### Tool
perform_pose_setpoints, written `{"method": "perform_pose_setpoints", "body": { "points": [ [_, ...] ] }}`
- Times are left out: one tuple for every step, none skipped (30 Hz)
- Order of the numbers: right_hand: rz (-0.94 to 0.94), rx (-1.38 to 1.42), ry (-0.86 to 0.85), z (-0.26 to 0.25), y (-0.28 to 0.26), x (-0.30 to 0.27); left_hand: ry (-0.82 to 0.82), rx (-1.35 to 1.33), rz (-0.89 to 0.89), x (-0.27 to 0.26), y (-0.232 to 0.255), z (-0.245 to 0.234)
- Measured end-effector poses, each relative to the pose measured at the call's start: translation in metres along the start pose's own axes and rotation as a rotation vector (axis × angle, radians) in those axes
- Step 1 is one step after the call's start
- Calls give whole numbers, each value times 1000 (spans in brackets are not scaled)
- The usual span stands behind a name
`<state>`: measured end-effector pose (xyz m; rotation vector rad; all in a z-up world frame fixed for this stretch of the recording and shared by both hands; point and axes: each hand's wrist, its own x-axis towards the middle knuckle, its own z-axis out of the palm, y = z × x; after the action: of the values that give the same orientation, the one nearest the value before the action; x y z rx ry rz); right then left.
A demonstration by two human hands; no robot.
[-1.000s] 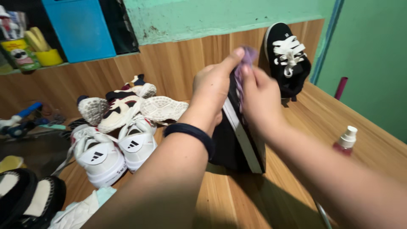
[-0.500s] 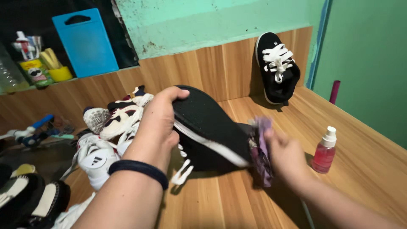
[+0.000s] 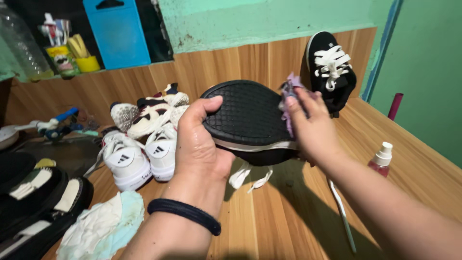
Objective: The person scrubs the sole and upper of a black sneaker with a toothbrush and wipes it with a cloth. The person repeatedly scrubs and wipes the same shoe while other shoes remain on the wooden surface.
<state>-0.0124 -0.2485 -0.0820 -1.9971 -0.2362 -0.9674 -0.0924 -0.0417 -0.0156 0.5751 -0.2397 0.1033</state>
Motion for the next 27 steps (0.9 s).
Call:
{"method": "perform_pose_setpoints", "body": {
  "points": [
    [-34,-10,29,0,3,0,18,2,9,-3,1,-1],
    [170,69,-15,0,4,1,28,7,19,-4,4,-2],
    [374,146,-60,0,6,3,38,13,28,-5,6,-2],
    [583,225,-103,0,8,2,-11,4,25,-5,10,-2],
    [524,253,-56,1,10,2,-59,-6,21,-4,16,-3],
    [468,278,-12,3,14,2,-105,-16,16,-4,20,-4],
    [411,303,33,5,18,3,-100,-12,9,-5,23,-5],
    [379,272,51,8,22,6,-100,-10,4,-3,27,-6],
    [347,241,68,12,27,10,-100,-7,0,-2,30,-7],
    [313,211,86,14,32,15,-95,-12,-3,1,34,-7],
    [328,216,98,17,37,21,-90,-16,-5,3,39,-7],
    [345,218,108,18,42,25,-82,-22,-10,5,42,-9],
    [363,220,118,19,44,29,-78,-14,-13,7,46,-11],
    [393,228,110,19,44,34,-77,-6,-13,9,51,-14],
    [424,236,101,17,42,39,-76,3,-14,12,56,-16],
    [457,244,96,15,37,42,-81,29,12,16,62,-18],
    [595,334,67,10,30,44,-86,56,39,20,67,-19],
    [731,423,38,5,20,46,-91,81,66,24,73,-21],
    [867,514,8,1,8,46,-71,70,57,28,77,-23],
    [844,576,-18,-1,-6,45,-48,55,55,32,82,-26],
    [822,637,-45,-3,-20,43,-25,40,52,35,87,-28],
    [802,696,-67,-5,-32,38,-35,20,57,40,88,-30],
    [782,755,-89,-7,-42,33,-44,1,61,44,89,-31],
    [755,814,-109,-10,-50,29,-58,-20,68,48,90,-30],
    [728,872,-130,-11,-57,25,-51,-16,50,52,93,-30],
    [654,855,-146,-11,-62,22,-40,-9,32,53,96,-30],
    [580,837,-162,-11,-65,19,-29,-1,14,53,99,-30]
  ]
}}
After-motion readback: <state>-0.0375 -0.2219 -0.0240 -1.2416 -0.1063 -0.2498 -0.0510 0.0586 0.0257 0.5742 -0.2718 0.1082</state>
